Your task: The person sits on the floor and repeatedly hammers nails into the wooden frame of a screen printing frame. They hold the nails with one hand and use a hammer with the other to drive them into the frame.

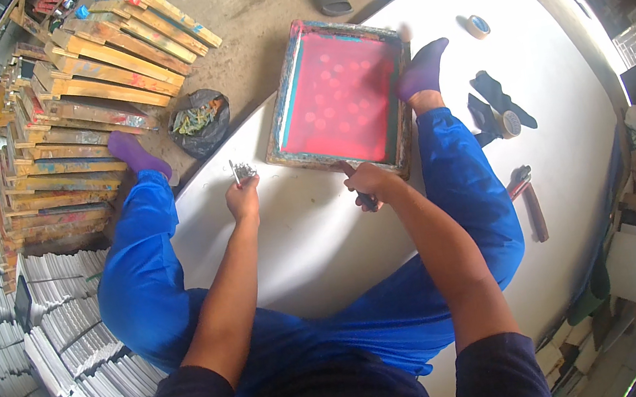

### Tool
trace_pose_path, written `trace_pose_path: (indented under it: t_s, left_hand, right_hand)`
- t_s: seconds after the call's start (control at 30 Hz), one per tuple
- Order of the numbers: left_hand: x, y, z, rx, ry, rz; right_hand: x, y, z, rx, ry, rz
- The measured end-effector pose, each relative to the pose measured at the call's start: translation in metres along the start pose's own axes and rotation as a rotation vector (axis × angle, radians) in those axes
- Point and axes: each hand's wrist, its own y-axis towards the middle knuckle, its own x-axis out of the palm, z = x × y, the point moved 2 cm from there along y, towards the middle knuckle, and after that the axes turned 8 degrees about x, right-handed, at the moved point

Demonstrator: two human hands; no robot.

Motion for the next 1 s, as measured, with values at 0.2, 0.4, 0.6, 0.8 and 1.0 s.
trace_pose_path:
  t_s: [0.2,0.4,0.6,0.8,1.0]
  left_hand:
    - [0.006,0.001,0.001,0.041,0.041,-0.030]
    - [0.014,0.007,-0.003,0.090,-0.023,-0.041]
    - [0.030,-0.028,0.022,-0.065,-0.150,-0.286]
    - [0.024,-0.054,0.040,-0.194,-0.235,-0.797]
    - [0.012,-0.039,0.031,-0.260,-0.281,-0.850]
  right_hand:
    - [0.039,0.013,0.017,-0.132,-0.039,0.372]
    - [0.075,0.023,0.034,-0.142,-0.241,0.688]
    - [0.080,0.005,0.034,-0.219,-0.273,0.716]
    - [0.113,-0.004,0.026,-0.433,-0.341,0.645]
    - [0.122,0.010,0.019,-0.484,-0.194,0.354]
